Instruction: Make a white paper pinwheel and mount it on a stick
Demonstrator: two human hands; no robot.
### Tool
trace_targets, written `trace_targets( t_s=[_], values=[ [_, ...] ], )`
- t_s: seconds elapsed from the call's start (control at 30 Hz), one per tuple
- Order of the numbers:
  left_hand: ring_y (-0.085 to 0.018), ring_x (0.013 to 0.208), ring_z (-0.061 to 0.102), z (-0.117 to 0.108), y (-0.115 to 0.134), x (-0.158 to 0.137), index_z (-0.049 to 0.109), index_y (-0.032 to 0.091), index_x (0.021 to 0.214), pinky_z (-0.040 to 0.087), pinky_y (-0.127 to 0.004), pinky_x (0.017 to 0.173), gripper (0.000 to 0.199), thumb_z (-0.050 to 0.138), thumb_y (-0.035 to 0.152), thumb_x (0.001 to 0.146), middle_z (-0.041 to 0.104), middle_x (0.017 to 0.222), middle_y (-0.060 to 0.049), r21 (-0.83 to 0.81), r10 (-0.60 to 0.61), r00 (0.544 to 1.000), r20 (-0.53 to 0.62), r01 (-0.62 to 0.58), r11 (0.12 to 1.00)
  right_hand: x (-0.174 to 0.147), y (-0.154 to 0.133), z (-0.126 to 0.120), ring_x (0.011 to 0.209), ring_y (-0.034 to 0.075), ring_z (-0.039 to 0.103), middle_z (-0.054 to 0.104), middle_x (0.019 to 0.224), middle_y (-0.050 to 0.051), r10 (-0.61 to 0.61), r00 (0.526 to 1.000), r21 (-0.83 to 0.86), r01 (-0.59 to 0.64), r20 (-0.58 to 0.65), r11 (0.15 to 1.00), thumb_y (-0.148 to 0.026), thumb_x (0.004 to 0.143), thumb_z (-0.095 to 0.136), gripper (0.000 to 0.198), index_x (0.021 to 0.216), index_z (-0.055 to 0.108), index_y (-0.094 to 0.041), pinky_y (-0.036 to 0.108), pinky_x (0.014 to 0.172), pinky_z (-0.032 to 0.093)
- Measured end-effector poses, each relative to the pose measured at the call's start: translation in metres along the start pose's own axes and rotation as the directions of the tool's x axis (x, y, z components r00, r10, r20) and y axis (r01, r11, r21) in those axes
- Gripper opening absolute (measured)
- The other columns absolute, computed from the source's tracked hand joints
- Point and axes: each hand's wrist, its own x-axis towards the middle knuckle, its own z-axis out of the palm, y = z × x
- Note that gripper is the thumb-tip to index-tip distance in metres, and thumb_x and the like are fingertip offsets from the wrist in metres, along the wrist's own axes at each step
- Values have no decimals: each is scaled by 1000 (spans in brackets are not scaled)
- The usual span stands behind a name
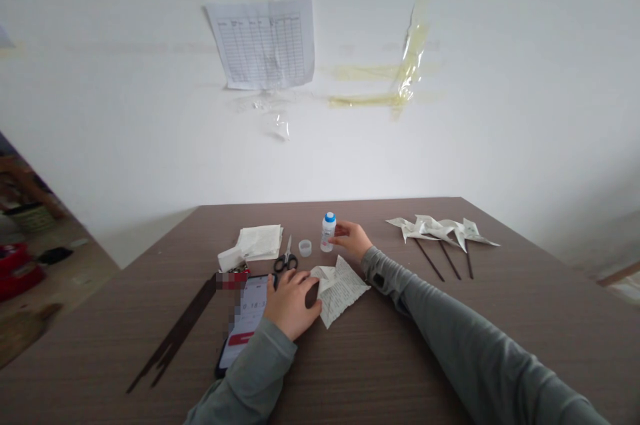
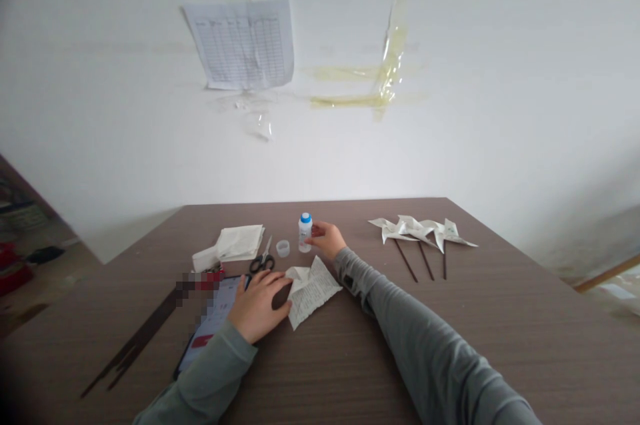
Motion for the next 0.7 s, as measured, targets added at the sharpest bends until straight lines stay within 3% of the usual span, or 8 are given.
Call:
trace_targets(
  t_s=[0.23, 0.43, 0.57, 0.7],
  values=[
    [-54, 183, 64, -6, 3, -1, 94, 43, 162, 40, -95, 154, 56, 87, 34, 107, 85, 181, -10, 6, -24, 998, 62, 24, 1000, 2, 4, 10, 102, 35, 96, 98, 98, 4, -8, 999, -10, 8, 32, 1000, -33, 65, 120, 41, 95, 93, -28, 60, 111, 81],
    [-53, 183, 64, -4, -1, 0, 94, 47, 162, 43, -93, 153, 56, 90, 39, 107, 84, 182, -8, 5, -20, 998, 61, 20, 1000, 0, 2, 8, 96, 33, 97, 100, 103, 4, -40, 998, -71, 43, 48, 996, -38, 70, 120, 41, 103, 98, -30, 55, 102, 84],
    [-53, 186, 60, -13, 7, 0, 91, 43, 167, 39, -92, 156, 58, 88, 39, 109, 81, 187, -9, 11, -45, 992, 119, 44, 999, -4, 2, 2, 100, 33, 98, 101, 105, 3, -46, 998, -159, 51, 37, 986, -37, 76, 117, 43, 115, 99, -31, 58, 106, 84],
    [-50, 187, 60, -18, 17, -1, 90, 36, 168, 33, -88, 161, 59, 88, 35, 110, 79, 188, -12, 6, -50, 988, 147, 50, 999, -18, 1, -14, 116, 33, 97, 102, 117, 4, -83, 996, -261, 85, 17, 962, -29, 85, 112, 42, 125, 98, -33, 61, 124, 77]
  ],
)
